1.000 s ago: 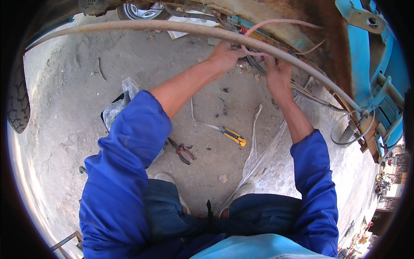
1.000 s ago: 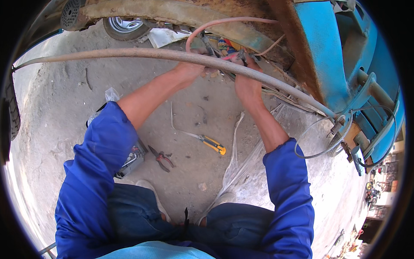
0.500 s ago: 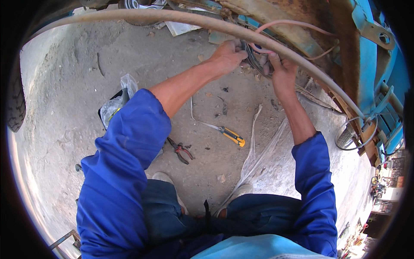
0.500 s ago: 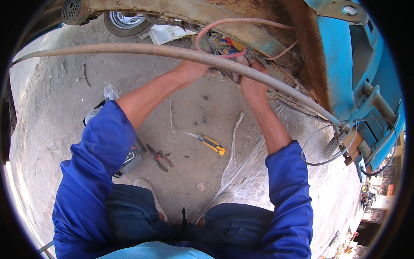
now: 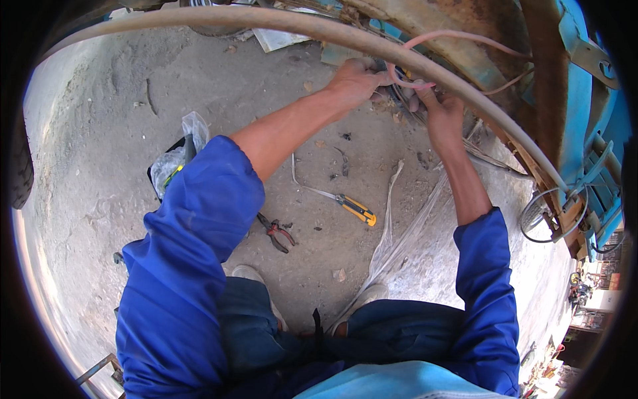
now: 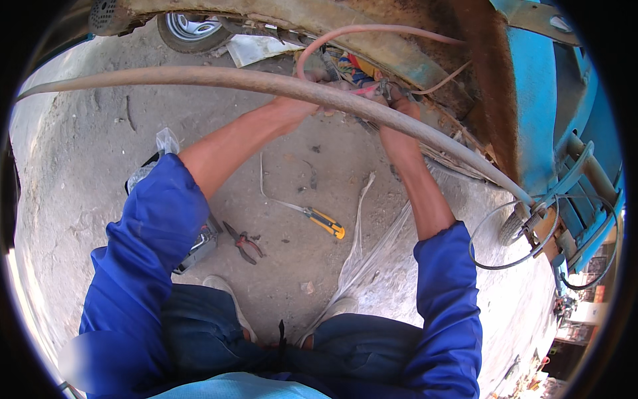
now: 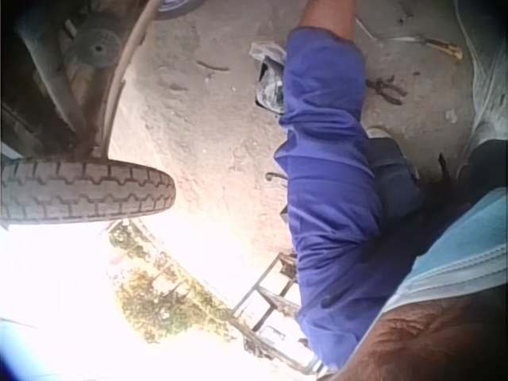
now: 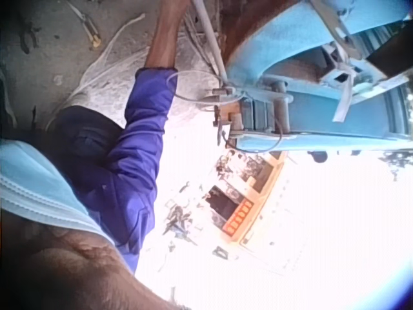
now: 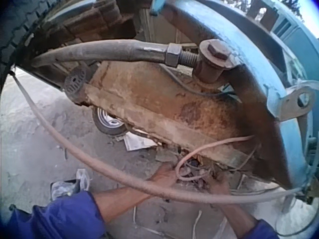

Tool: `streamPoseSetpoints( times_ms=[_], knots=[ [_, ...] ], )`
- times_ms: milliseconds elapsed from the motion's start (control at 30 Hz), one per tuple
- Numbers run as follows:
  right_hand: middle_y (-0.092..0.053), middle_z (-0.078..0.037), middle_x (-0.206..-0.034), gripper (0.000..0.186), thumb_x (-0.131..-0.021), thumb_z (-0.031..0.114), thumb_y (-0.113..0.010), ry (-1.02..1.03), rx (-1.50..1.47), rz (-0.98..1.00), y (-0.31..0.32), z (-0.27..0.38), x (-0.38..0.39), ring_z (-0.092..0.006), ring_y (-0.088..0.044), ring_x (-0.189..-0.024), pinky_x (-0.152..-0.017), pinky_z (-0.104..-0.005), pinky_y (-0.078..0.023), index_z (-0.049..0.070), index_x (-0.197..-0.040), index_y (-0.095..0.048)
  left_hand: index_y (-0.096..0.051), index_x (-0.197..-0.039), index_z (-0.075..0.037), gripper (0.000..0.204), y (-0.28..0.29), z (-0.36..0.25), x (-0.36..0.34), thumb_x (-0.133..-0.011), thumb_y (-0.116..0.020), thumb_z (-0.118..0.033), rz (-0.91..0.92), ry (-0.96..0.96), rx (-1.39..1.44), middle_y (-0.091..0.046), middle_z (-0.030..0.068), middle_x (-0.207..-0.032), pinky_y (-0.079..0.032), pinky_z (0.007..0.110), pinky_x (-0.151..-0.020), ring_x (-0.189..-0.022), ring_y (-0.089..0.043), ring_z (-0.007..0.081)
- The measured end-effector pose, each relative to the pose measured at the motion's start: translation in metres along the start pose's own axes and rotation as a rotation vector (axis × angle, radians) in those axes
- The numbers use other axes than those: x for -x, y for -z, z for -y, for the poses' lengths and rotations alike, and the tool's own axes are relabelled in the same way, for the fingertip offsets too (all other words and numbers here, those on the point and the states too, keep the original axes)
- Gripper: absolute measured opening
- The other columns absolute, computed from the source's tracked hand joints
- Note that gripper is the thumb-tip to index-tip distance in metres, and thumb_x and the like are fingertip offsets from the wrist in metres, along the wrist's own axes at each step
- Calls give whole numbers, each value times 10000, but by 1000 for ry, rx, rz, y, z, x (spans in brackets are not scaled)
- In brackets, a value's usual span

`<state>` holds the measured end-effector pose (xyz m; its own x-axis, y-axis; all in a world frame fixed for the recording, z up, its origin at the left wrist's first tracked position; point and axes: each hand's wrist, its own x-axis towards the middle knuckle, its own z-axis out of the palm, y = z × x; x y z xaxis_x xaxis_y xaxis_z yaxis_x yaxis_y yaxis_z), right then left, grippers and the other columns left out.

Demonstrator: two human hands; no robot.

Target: The person works under a blue three-wheeled vehicle, using a utility knife and pliers to strip and cut wires. They manipulate the exposed wires and connect them to a component under the vehicle frame.

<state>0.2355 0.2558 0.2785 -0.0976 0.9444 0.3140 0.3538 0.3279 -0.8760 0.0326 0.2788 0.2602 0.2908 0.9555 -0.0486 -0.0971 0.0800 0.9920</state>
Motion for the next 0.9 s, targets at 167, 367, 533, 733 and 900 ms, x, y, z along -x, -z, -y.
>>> streamPoseSetpoints(
  times_ms=[167, 367, 533, 733, 900],
  knots=[
    [-690, -81, -1108, 308, -918, 24, -713, 123, 123, -42, 0, -8, 8, -152, -629, -1004, -863, -301, -523, 18, -1215, -630, -665, -1111, 11, 163, -7, 5, -3, -989, -637, -93, 5, -97, 138, -692, 73, -1006, -515, 287, -714, -842, -629, 138],
    [-734, -74, -1005, 249, -941, 164, -715, 283, 137, -76, -10, -7, 9, -136, -649, -880, -826, -307, -529, 33, -1145, -658, -602, -1180, 2, 191, -6, 5, -1, -992, -595, -32, 22, -91, 92, -651, 65, -1027, -519, 308, -735, -881, -622, 150],
    [-740, -122, -984, 336, -919, 157, -727, 337, 285, -164, -16, -10, 3, -208, -678, -929, -888, -341, -524, 30, -1216, -638, -578, -1210, -16, 225, -8, 12, -7, -987, -601, -37, 10, -96, 82, -641, 69, -1043, -527, 323, -751, -904, -628, 158],
    [-699, -210, -1191, 430, -890, 110, -708, 446, 477, -248, -20, -27, 1, -313, -678, -1107, -978, -407, -507, 53, -1304, -607, -600, -1186, 12, 210, -5, 17, -7, -989, -612, -60, 48, -174, 133, -653, 84, -1049, -547, 325, -770, -909, -643, 166],
    [-687, -119, -1176, 440, -876, 88, -767, 294, 360, -127, -14, -31, 3, -199, -652, -1067, -935, -339, -515, -2, -1275, -604, -621, -1127, 70, 203, 0, 13, -3, -995, -621, -84, 42, -87, 53, -682, 117, -1057, -564, 322, -818, -914, -676, 183]
  ],
)
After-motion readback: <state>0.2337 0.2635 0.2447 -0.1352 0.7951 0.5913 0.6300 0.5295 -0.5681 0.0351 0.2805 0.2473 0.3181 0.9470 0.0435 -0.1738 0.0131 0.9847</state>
